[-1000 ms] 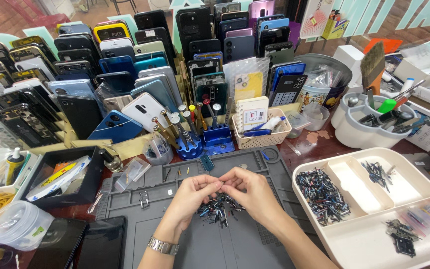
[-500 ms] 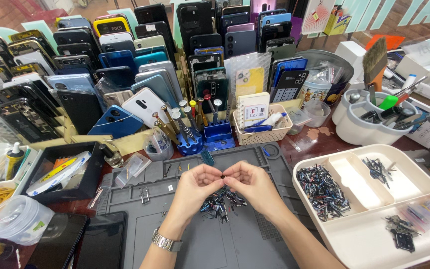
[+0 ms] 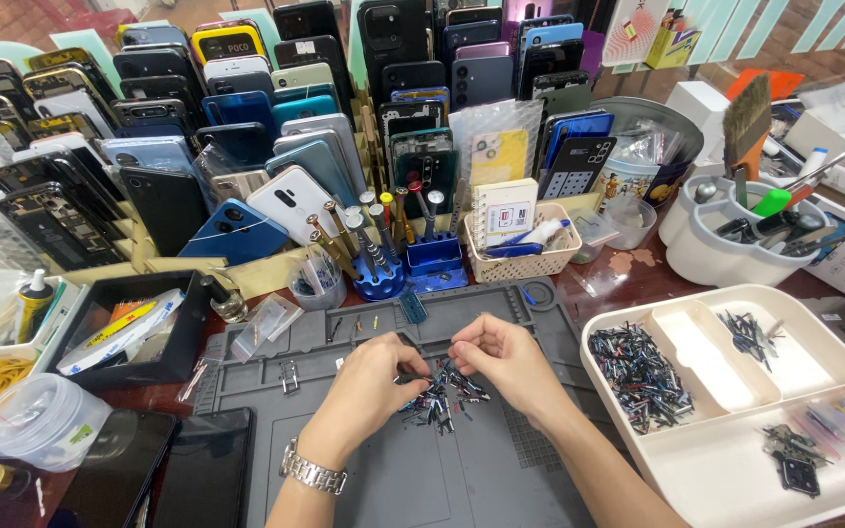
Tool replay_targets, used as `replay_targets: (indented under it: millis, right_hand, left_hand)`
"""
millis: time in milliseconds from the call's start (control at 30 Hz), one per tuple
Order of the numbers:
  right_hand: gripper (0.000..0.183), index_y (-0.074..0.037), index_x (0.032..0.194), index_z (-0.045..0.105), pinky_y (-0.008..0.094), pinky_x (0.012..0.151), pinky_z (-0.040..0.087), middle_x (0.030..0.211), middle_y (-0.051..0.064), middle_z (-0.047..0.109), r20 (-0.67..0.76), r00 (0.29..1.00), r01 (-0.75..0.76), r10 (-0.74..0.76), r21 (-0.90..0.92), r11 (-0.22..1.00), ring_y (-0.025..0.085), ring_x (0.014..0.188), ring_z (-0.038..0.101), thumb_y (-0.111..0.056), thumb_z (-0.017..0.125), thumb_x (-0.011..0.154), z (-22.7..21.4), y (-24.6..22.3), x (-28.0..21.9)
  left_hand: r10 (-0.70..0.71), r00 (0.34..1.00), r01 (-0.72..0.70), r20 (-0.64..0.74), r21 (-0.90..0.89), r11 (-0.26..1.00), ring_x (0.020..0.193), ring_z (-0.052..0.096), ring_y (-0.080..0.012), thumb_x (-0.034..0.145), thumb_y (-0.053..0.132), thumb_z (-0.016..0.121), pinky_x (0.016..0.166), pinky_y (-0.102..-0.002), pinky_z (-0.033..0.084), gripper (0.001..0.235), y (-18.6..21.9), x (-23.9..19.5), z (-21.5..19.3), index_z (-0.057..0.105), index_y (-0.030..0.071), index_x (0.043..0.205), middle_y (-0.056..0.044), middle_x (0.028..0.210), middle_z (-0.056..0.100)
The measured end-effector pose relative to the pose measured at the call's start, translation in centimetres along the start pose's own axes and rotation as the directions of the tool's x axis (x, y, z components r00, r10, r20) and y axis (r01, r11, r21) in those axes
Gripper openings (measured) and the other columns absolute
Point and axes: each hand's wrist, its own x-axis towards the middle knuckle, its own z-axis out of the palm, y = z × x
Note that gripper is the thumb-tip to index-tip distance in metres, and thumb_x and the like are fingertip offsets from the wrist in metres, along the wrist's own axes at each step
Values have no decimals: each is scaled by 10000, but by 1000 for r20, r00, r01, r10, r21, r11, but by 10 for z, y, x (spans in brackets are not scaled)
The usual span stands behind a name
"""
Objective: The person repeatedly picks up small electronic components from a pile on a work mat, separates them by hand, and places them into a compartmentalized tray. The person handles the components one at a time throughout the clip.
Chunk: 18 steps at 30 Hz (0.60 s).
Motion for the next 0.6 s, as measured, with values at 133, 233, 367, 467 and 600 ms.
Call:
replay_targets:
  millis: [133,233,367,467,600]
  right_hand:
    - [144,-3,1012,674,272,772,569,929,68,741,-8,999,-33,33,-29,999,113,843,692,-123,655,935,3,-7,-3]
    - [152,-5,1021,680,262,780,559,928,58,731,0,998,-55,55,-37,998,101,848,678,-130,655,938,4,-12,-6]
    - [167,-5,1033,702,251,795,553,944,41,730,11,996,-93,93,-24,995,88,857,673,-134,667,933,9,-14,-8]
    - [174,-7,1054,700,248,790,553,938,38,740,1,1000,-29,29,52,998,93,855,685,-121,672,925,10,-15,-8]
    - [197,-6,1078,731,243,767,539,920,38,757,-21,999,42,-41,41,998,94,833,669,-114,687,919,8,-21,-10]
  left_hand:
    - [-7,1000,7,-4,-58,998,770,665,-216,733,122,806,705,-360,527,124,-5,0,8,770,46,824,-82,831,675]
    - [-111,993,116,38,-159,980,693,656,-183,816,153,765,653,-327,531,145,-12,5,15,749,21,873,-64,810,707]
    - [-198,977,203,78,-624,754,700,644,-68,895,170,741,629,-230,524,190,-22,16,29,759,-12,944,-33,823,756]
    - [-290,935,339,205,-758,557,656,558,-52,892,150,742,559,-207,418,186,-27,20,40,780,-6,986,-33,848,757]
    - [-279,934,327,223,-847,419,675,558,-34,908,166,725,576,-178,433,189,-25,21,46,783,10,998,-13,859,756]
